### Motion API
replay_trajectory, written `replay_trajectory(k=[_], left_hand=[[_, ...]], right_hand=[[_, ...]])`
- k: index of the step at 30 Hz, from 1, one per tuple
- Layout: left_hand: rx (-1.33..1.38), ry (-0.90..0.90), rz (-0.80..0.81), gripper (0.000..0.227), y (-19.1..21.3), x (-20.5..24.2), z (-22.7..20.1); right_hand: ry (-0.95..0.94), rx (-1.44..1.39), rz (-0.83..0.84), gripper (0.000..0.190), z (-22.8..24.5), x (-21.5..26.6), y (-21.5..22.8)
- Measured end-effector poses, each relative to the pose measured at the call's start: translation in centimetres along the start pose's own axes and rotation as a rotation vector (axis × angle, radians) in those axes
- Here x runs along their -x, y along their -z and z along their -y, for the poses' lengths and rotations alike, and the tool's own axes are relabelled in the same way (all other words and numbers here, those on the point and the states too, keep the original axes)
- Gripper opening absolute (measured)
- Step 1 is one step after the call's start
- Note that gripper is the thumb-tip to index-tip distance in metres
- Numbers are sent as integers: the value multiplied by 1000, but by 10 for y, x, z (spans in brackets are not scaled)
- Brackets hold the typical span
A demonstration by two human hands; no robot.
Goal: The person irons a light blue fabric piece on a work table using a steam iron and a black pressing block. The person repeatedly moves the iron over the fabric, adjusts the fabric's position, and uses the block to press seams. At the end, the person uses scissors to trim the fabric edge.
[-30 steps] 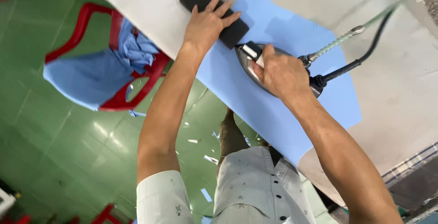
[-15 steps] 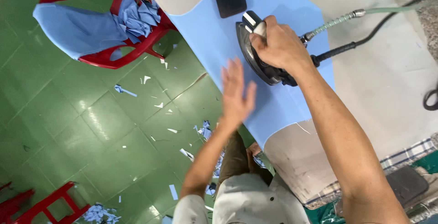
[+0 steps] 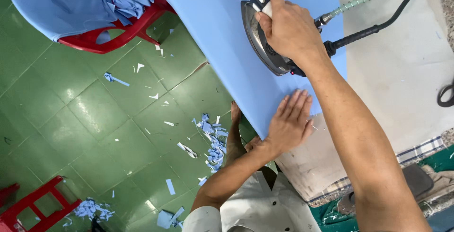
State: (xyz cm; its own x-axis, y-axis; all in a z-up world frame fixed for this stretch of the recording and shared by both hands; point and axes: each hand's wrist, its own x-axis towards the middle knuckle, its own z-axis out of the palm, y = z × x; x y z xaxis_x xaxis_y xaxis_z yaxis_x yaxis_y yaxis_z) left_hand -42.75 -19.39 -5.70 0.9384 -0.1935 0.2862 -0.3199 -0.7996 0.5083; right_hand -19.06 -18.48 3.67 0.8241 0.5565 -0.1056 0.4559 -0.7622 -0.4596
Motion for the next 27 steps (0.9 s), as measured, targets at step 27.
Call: replay_trajectory(k=[27], left_hand=[[-26,56,157,72,-15,27,-40]], right_hand=[[-102,192,5,44,-9,58,-12]])
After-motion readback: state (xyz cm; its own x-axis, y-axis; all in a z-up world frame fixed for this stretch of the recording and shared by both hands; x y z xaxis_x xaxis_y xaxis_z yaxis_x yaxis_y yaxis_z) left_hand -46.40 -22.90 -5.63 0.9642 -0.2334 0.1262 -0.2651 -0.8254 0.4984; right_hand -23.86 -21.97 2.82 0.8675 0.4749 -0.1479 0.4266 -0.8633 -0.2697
